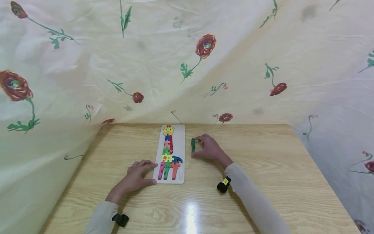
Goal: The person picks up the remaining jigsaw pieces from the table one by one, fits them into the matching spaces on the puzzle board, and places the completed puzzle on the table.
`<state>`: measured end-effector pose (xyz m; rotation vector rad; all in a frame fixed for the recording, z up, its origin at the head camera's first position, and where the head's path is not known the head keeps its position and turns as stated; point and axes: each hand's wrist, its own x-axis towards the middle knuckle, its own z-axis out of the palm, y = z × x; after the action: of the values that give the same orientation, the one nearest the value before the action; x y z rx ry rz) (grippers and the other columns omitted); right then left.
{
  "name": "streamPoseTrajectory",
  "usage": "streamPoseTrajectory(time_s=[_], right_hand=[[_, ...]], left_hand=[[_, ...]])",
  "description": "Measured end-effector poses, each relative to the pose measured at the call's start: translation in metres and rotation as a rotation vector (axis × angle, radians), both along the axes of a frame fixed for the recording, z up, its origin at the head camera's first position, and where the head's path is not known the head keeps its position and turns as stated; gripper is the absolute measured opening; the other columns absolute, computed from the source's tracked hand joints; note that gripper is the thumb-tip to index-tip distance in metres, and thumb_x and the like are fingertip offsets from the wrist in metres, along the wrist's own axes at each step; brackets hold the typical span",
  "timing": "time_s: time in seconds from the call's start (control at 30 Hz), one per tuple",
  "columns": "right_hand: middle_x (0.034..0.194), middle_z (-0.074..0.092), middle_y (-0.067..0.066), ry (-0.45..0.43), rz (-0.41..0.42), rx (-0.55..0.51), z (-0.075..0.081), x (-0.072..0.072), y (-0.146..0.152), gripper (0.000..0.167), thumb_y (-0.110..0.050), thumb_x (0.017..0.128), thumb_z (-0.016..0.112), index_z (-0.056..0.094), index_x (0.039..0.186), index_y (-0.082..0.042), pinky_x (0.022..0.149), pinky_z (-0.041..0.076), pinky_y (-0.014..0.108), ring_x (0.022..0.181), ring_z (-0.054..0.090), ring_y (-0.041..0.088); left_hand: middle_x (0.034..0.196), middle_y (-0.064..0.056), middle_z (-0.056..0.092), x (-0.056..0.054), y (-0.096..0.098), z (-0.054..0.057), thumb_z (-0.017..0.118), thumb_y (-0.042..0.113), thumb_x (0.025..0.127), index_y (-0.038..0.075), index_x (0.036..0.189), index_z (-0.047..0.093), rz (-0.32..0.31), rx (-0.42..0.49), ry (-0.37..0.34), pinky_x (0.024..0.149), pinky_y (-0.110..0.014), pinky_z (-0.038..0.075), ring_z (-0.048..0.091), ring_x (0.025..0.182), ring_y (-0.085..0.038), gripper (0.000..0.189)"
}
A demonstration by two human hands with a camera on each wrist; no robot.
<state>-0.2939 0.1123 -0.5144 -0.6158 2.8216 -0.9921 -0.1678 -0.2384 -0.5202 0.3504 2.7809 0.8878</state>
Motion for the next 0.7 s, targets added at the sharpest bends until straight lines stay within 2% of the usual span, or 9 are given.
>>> streamPoseTrajectory(time_s=[0.4,0.53,0.7], right_hand=[[0.118,0.061,0.01,0.058,0.051,-0.024,0.011,0.018,-0.001,0.076,-0.039,0.071,0.094,0.065,0.134,-0.008,0.086,0.051,0.039,0.101,0.058,0.024],[0.118,0.06,0.008,0.079,0.065,-0.02,0.013,0.024,-0.001,0.077,-0.042,0.07,0.094,0.065,0.133,-0.009,0.087,0.052,0.038,0.103,0.059,0.023],[0.116,0.061,0.008,0.095,0.072,-0.008,0.019,0.038,-0.002,0.075,-0.043,0.07,0.094,0.067,0.13,-0.009,0.086,0.052,0.04,0.102,0.059,0.023]], left_hand=[[0.143,0.002,0.053,0.0,0.0,-0.002,0.081,0.048,0.085,0.033,0.142,0.061,-0.002,0.011,-0.005,0.101,-0.053,0.026,0.038,0.13,-0.026,0.063],[0.143,0.002,0.053,0.001,0.0,-0.002,0.081,0.047,0.085,0.033,0.142,0.061,-0.005,0.017,-0.002,0.101,-0.053,0.026,0.038,0.13,-0.025,0.063],[0.142,0.002,0.053,0.001,-0.001,-0.001,0.082,0.046,0.085,0.032,0.142,0.061,-0.009,0.024,0.001,0.102,-0.054,0.025,0.039,0.13,-0.026,0.063]])
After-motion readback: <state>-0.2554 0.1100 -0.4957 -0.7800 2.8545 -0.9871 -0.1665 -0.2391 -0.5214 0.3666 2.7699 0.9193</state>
